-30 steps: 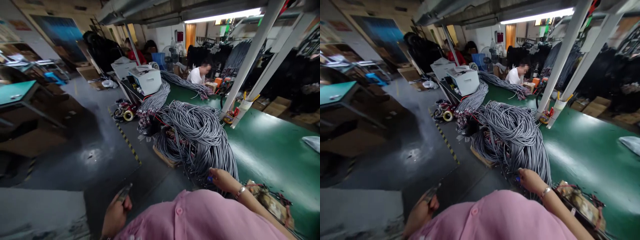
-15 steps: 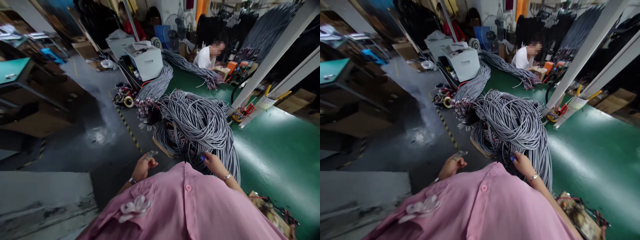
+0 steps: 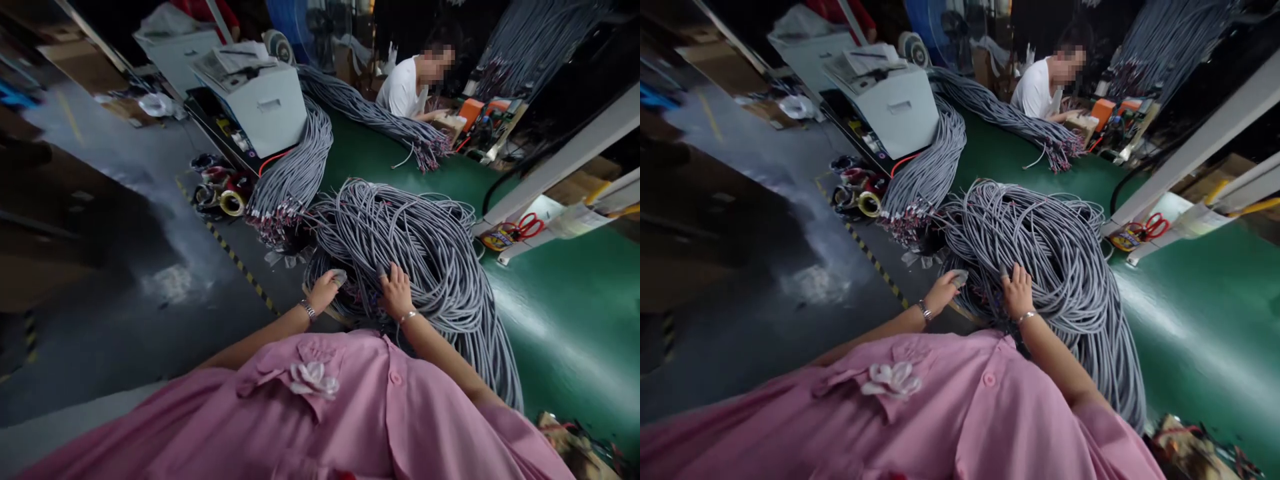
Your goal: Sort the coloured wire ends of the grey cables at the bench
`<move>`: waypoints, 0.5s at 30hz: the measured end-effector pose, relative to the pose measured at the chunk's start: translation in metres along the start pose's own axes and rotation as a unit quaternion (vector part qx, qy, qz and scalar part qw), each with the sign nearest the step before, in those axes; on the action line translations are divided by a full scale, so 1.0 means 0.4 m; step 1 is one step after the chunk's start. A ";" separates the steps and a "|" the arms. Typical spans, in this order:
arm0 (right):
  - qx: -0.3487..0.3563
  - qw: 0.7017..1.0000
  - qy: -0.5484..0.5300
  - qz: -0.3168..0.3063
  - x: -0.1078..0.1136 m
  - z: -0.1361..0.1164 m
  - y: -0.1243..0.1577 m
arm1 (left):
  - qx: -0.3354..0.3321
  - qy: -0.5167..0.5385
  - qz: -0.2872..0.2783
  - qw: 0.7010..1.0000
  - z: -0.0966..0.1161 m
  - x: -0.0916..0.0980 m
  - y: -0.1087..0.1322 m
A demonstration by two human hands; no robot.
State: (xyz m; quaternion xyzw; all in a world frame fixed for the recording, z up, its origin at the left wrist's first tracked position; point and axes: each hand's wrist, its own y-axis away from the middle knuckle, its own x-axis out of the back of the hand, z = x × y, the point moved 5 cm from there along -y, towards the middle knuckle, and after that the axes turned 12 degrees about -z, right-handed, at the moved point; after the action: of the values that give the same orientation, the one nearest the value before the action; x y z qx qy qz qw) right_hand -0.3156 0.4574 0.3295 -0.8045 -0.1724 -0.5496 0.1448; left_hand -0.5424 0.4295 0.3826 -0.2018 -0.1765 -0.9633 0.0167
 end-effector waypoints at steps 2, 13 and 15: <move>-0.025 0.999 0.035 0.021 -0.038 -0.002 0.052 | 0.005 0.028 0.000 1.000 0.005 -0.026 -0.031; -0.180 0.983 0.010 0.030 -0.050 0.077 0.107 | 0.133 0.221 -0.035 0.965 -0.090 -0.161 -0.204; -0.190 0.982 0.008 0.005 -0.040 0.080 0.110 | 0.143 0.244 -0.025 0.959 -0.097 -0.178 -0.207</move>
State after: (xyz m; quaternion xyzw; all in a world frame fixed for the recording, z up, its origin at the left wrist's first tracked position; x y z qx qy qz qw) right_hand -0.2751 0.4296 0.3015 -0.8140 -0.0597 -0.5778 -0.0062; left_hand -0.5005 0.4908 0.2936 0.0482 -0.3077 -0.9481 0.0638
